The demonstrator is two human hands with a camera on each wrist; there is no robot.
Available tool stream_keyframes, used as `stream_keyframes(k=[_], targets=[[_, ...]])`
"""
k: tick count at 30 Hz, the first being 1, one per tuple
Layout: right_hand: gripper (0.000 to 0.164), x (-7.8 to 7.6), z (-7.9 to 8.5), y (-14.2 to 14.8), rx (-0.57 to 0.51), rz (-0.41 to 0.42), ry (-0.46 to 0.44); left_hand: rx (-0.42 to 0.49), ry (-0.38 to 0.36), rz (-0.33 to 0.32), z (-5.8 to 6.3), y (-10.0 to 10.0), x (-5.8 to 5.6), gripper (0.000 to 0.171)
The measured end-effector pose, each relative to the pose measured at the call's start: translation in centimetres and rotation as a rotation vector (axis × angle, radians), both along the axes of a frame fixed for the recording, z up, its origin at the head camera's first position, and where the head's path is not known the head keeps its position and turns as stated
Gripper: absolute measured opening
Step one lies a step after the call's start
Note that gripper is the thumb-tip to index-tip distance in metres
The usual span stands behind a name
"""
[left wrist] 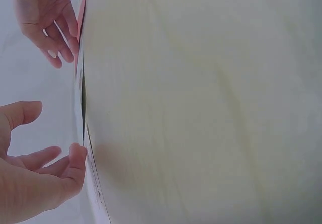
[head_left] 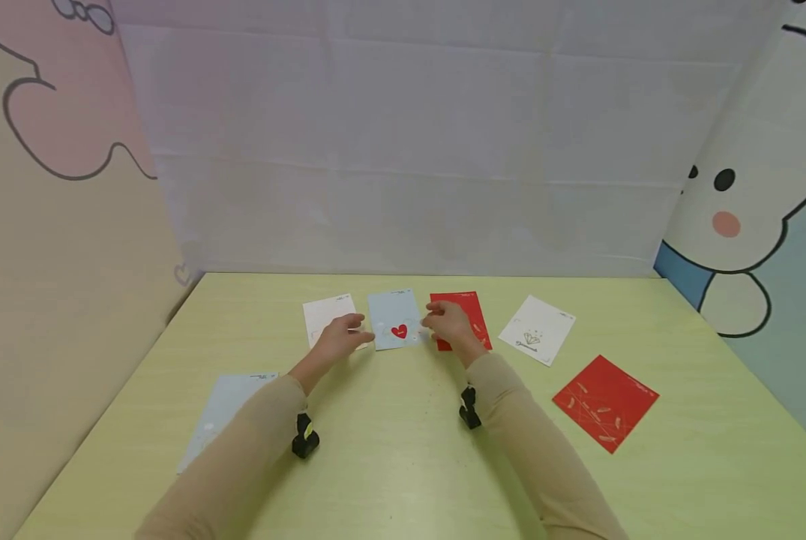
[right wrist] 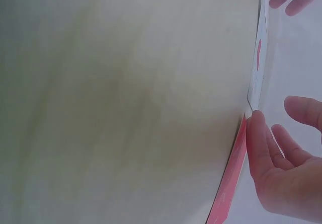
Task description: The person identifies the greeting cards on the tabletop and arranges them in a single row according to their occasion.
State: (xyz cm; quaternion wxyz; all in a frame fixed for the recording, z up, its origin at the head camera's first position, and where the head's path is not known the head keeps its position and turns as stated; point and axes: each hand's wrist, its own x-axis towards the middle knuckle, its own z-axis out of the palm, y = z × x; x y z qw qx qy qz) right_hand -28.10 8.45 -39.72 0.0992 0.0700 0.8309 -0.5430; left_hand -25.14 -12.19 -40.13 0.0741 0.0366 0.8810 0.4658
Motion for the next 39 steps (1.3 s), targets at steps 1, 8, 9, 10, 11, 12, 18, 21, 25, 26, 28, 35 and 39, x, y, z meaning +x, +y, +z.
stream_keyframes(k=[1, 8, 9, 10, 11, 12, 18, 21, 25, 26, 28, 35, 39], targets=[[0.039, -0.1, 0.0, 0.0, -0.007, -0.004, -0.001, 0.010, -0.007, 0.009, 0.0, 0.1, -0.1, 0.054], [0.039, -0.5, 0.0, -0.5, -0.004, -0.020, -0.020, 0.115, -0.050, 0.043, 0.2, 0.9, -0.8, 0.055], [0.039, -0.5, 0.1, -0.5, -0.004, -0.021, -0.024, 0.121, -0.058, 0.045, 0.2, 1.1, -0.9, 0.055], [0.039, -0.5, 0.1, -0.6, -0.005, -0.023, -0.027, 0.125, -0.065, 0.049, 0.2, 1.2, -1.0, 0.055], [0.039, -0.5, 0.1, -0.6, -0.007, -0.026, -0.030, 0.128, -0.072, 0.053, 0.2, 1.4, -1.1, 0.055], [0.038, -0.5, 0.2, -0.7, -0.008, -0.028, -0.034, 0.125, -0.078, 0.059, 0.1, 1.5, -1.1, 0.056], [0.039, -0.4, 0.2, -0.8, -0.016, -0.037, -0.054, 0.092, -0.077, 0.073, -0.7, 2.0, -1.7, 0.058], [0.039, -0.3, 0.3, -0.8, -0.041, -0.040, -0.064, 0.089, -0.082, 0.080, -0.9, 2.1, -1.8, 0.059], [0.039, -0.2, 0.4, -0.9, -0.067, -0.047, -0.083, 0.132, -0.113, 0.100, -0.3, 2.3, -1.6, 0.056], [0.039, -0.2, 0.4, -0.9, -0.070, -0.047, -0.087, 0.153, -0.119, 0.100, -0.1, 2.3, -1.5, 0.055], [0.039, -0.2, 0.4, -0.8, -0.077, -0.046, -0.089, 0.206, -0.126, 0.106, 0.1, 2.3, -1.4, 0.054], [0.038, -0.4, -0.1, -0.8, -0.084, -0.059, -0.085, 0.316, -0.093, 0.168, -1.2, 2.1, -2.4, 0.051], [0.038, -0.4, 0.0, -0.9, -0.077, -0.074, -0.095, 0.304, -0.060, 0.212, -2.4, 2.3, -3.5, 0.048]])
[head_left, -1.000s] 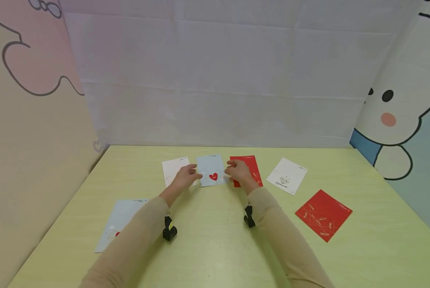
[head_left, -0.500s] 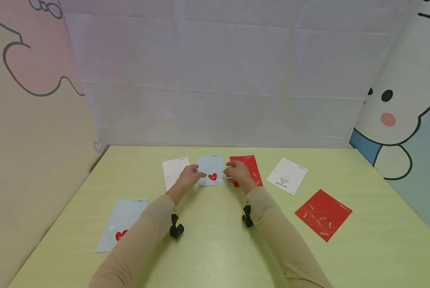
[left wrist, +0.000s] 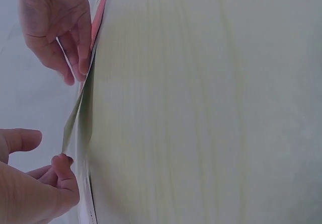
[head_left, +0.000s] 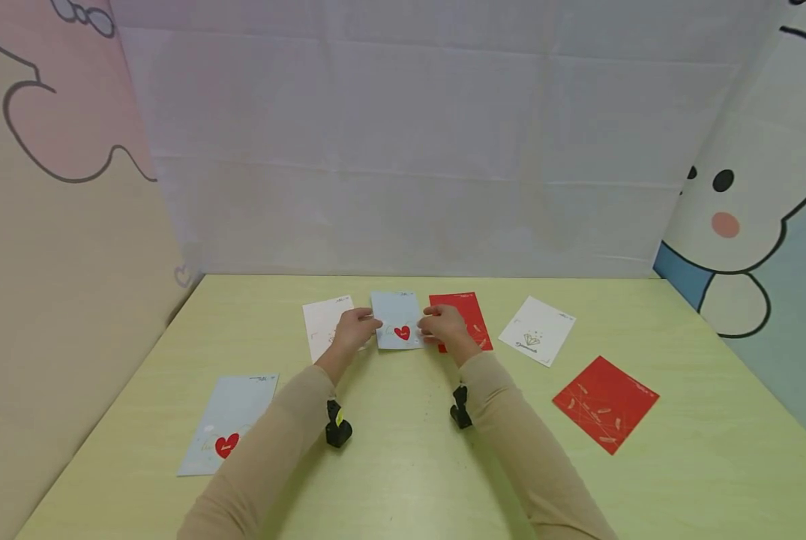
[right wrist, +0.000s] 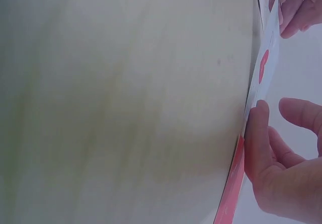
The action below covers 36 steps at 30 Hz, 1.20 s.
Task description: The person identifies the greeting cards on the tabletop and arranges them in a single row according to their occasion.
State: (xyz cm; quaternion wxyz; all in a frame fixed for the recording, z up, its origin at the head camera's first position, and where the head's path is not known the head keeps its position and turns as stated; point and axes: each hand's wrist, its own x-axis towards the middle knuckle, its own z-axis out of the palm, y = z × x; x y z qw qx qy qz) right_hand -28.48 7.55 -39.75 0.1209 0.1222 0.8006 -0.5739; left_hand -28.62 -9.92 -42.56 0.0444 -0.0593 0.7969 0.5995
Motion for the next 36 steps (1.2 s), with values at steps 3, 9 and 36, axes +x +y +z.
stream_keyframes(k=[3, 9, 36], targets=[[0.037, 0.0, 0.0, -0.1, 0.000, -0.010, -0.003, -0.024, -0.014, 0.030, 1.3, 0.6, 0.8, 0.046], [0.037, 0.0, -0.2, -0.1, -0.010, -0.007, 0.001, -0.047, -0.004, 0.039, 2.3, 1.1, 1.8, 0.044], [0.045, 0.1, -0.2, 0.4, 0.016, -0.001, 0.015, 0.040, 0.008, 0.020, 2.3, 0.9, 2.1, 0.049]])
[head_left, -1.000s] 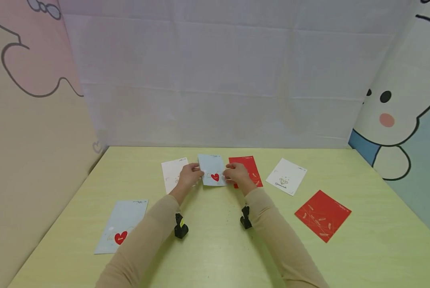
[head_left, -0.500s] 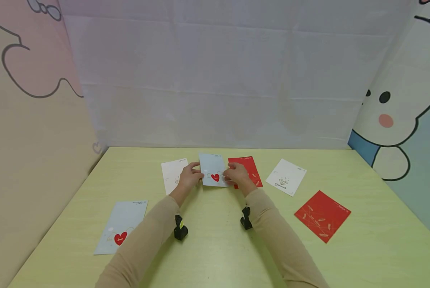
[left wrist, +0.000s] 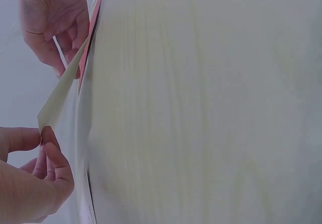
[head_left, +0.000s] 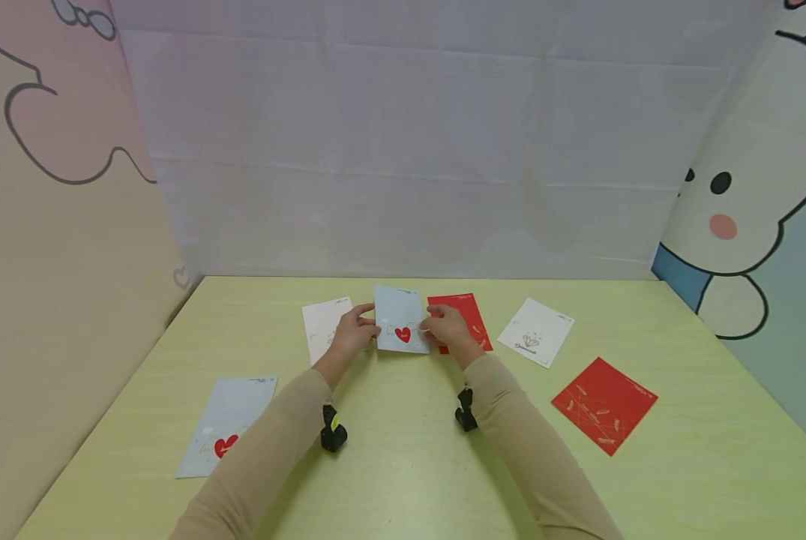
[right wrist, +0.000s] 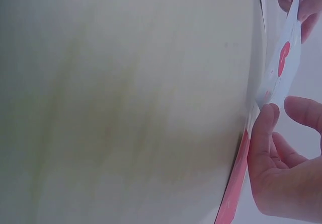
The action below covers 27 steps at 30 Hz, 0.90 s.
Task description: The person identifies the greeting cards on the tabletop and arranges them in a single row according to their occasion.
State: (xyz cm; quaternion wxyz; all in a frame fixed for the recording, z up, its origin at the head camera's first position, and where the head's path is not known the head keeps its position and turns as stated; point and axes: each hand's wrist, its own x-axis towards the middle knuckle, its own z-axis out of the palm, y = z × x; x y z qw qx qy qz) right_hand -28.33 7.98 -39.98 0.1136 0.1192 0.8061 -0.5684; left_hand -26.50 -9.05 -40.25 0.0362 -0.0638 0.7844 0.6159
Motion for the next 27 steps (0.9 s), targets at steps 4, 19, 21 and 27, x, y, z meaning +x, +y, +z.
stream_keyframes(k=[4, 19, 21, 27], targets=[[0.045, 0.1, 0.2, 0.0, -0.003, 0.006, 0.001, 0.007, 0.010, -0.025, 0.3, -0.2, 0.2, 0.050], [0.044, 1.0, 0.5, 0.3, 0.040, 0.093, 0.100, 0.045, 0.009, -0.094, 0.4, -2.0, 1.0, 0.051], [0.043, 1.2, 0.6, 0.3, 0.034, 0.110, 0.126, 0.046, 0.007, -0.096, 0.4, -2.2, 1.1, 0.051], [0.045, 2.1, 1.0, 0.3, 0.015, 0.148, 0.161, 0.064, 0.008, -0.110, 0.6, -2.8, 1.7, 0.051]])
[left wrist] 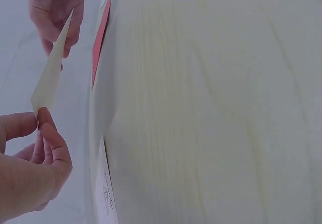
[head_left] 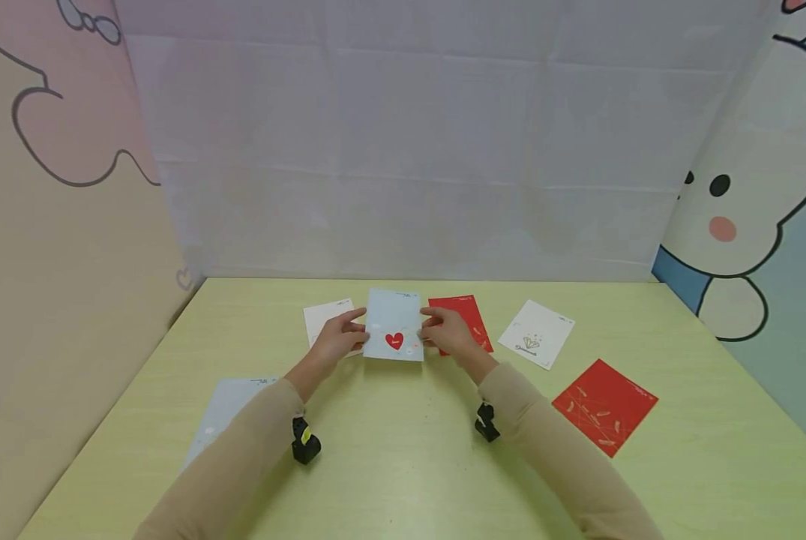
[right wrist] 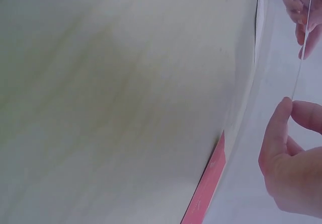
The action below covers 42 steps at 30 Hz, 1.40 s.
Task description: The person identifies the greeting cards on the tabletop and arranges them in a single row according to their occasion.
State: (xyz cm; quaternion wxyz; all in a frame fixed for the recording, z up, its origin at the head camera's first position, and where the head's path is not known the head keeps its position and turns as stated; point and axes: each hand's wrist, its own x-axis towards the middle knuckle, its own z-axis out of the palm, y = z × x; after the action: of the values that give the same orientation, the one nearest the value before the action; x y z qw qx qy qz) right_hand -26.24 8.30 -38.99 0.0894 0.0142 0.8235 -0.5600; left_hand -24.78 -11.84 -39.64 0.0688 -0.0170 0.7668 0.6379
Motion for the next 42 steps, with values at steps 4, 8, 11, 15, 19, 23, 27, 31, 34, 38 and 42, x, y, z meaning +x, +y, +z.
stream_keyframes(k=[4, 8, 11, 15, 19, 23, 27, 31, 34, 38, 42], targets=[[0.047, 0.5, 0.4, 0.1, -0.030, 0.027, -0.001, 0.006, 0.017, -0.013, 0.1, -0.3, 0.5, 0.050], [0.047, 0.9, 0.6, 0.2, -0.045, 0.031, 0.000, 0.001, 0.040, -0.030, 0.2, -0.7, 1.0, 0.050], [0.046, 1.4, 0.5, 0.2, -0.067, 0.035, 0.005, -0.022, 0.050, -0.042, 0.4, -1.1, 1.5, 0.049], [0.045, 2.2, 0.4, 0.0, -0.099, 0.053, 0.021, -0.060, 0.047, -0.050, 0.6, -1.6, 2.3, 0.046], [0.043, 3.1, 0.6, -0.2, -0.117, 0.063, 0.031, -0.079, 0.049, -0.065, 0.6, -2.3, 3.1, 0.044], [0.043, 3.9, 0.9, -0.4, -0.128, 0.076, 0.031, -0.093, 0.052, -0.074, 0.6, -3.0, 3.8, 0.043], [0.042, 4.6, 1.0, -0.6, -0.125, 0.090, 0.033, -0.082, 0.062, -0.084, 0.8, -3.5, 4.6, 0.044], [0.042, 5.2, 1.2, -0.7, -0.118, 0.106, 0.034, -0.051, 0.066, -0.085, 1.0, -3.9, 5.3, 0.048], [0.042, 5.6, 1.2, -0.8, -0.120, 0.110, 0.035, -0.036, 0.065, -0.085, 1.1, -4.0, 5.8, 0.048], [0.041, 6.1, 1.2, -0.9, -0.131, 0.113, 0.036, -0.026, 0.066, -0.094, 1.2, -4.3, 6.4, 0.048], [0.039, 6.6, 1.2, -1.2, -0.160, 0.123, 0.034, -0.031, 0.086, -0.104, 1.2, -4.8, 7.2, 0.048]])
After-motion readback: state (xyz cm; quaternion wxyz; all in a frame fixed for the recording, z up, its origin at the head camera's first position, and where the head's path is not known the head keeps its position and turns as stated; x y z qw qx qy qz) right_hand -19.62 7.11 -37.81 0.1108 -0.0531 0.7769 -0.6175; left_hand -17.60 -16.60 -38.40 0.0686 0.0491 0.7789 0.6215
